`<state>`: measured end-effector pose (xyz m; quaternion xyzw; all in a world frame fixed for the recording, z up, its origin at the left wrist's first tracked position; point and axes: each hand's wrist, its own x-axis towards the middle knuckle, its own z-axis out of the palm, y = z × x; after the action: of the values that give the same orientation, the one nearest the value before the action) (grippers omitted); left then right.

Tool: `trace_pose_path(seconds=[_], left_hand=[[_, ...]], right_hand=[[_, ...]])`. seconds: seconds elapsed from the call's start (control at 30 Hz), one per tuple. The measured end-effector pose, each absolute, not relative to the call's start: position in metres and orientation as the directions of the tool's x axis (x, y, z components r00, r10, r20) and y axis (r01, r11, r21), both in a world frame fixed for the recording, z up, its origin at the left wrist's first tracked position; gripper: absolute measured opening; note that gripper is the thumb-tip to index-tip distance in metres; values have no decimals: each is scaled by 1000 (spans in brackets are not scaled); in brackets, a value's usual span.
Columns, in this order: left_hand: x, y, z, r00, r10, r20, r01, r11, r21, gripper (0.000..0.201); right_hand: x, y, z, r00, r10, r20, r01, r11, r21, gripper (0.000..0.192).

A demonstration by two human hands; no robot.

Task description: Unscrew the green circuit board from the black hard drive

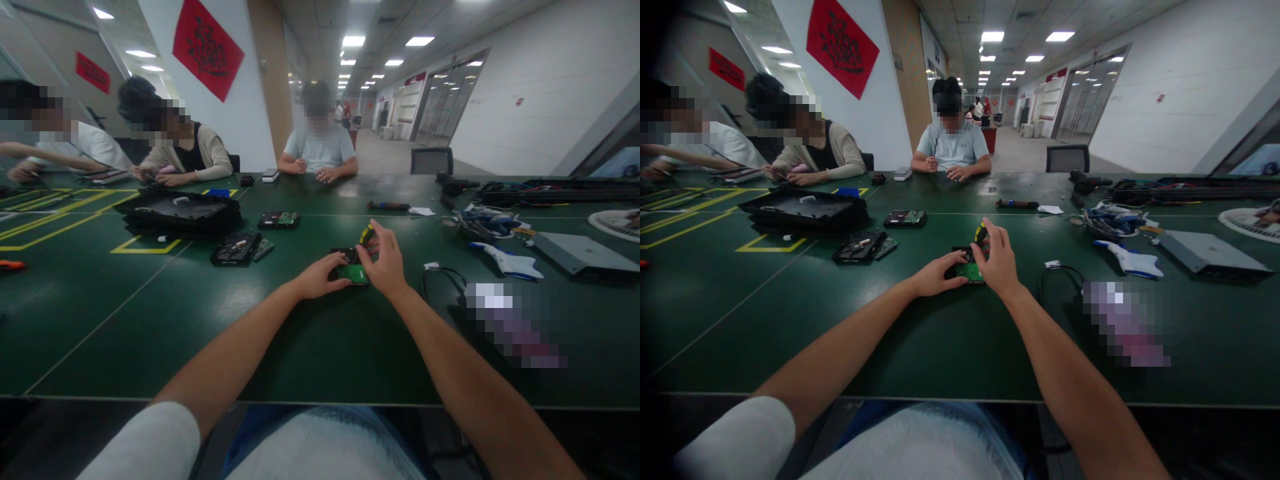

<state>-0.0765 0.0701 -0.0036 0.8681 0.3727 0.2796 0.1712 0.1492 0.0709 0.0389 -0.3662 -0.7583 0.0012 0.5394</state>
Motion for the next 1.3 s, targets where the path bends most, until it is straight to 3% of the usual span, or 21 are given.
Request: trace_pose_path(seconds=[1.3], left_hand=[[-76,68,1,559,756,341,560,-648,517,62]], right_hand=[[149,69,39,-180,563,806,511,754,-413,64]])
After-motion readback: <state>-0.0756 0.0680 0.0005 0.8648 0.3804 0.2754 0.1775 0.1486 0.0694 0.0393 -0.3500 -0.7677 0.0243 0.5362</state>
